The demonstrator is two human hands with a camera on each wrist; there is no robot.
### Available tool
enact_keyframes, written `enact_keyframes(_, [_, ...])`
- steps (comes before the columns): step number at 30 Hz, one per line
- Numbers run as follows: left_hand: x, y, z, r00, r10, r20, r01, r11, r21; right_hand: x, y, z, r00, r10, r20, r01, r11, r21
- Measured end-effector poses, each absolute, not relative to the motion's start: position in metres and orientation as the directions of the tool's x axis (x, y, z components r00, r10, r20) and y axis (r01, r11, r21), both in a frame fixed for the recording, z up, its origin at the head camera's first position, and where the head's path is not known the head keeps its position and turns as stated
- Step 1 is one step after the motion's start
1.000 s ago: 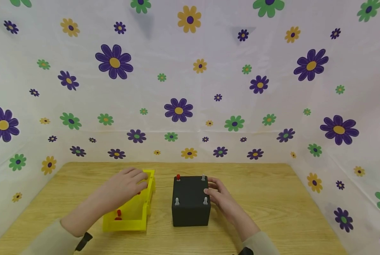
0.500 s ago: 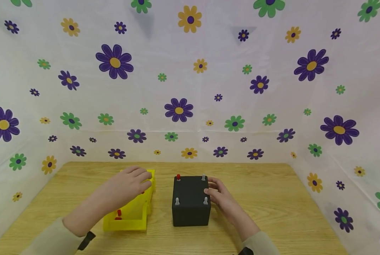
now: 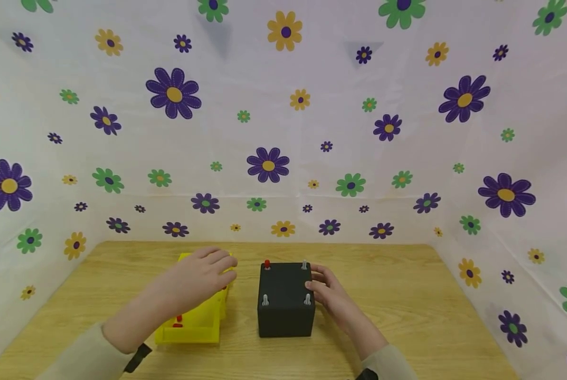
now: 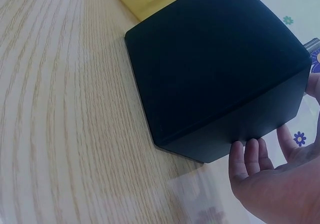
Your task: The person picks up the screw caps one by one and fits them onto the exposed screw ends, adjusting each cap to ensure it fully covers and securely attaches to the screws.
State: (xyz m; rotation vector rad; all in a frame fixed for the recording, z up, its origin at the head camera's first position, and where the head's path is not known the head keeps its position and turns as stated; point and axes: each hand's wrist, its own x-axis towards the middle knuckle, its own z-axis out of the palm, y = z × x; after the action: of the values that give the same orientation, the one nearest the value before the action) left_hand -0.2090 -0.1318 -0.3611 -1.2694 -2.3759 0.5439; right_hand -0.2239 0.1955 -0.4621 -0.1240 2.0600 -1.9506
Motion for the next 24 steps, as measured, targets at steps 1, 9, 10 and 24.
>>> enact_keyframes(1, [-0.209, -0.131, -0.361, -0.504, 0.848, 0.163, 0.695, 0.511, -0.506, -0.224, 0.195, -0.462, -0.951, -0.265, -0.158, 0.143, 0.073, -0.987])
enact_keyframes(9, [-0.208, -0.123, -0.361, -0.451, 0.866, 0.216, 0.703, 0.494, -0.512, -0.223, 0.195, -0.462, -0.948, -0.279, -0.154, 0.135, 0.088, -0.987])
enact_keyframes(10, [-0.207, -0.122, -0.36, -0.452, 0.866, 0.214, 0.703, 0.493, -0.512, -0.223, 0.195, -0.462, -0.948, -0.277, -0.155, 0.136, 0.088, -0.987])
enact_keyframes(24, [-0.207, -0.107, -0.355, -0.432, 0.87, 0.239, 0.706, 0.491, -0.51, -0.223, 0.195, -0.463, -0.949, -0.281, -0.145, 0.125, 0.087, -0.988])
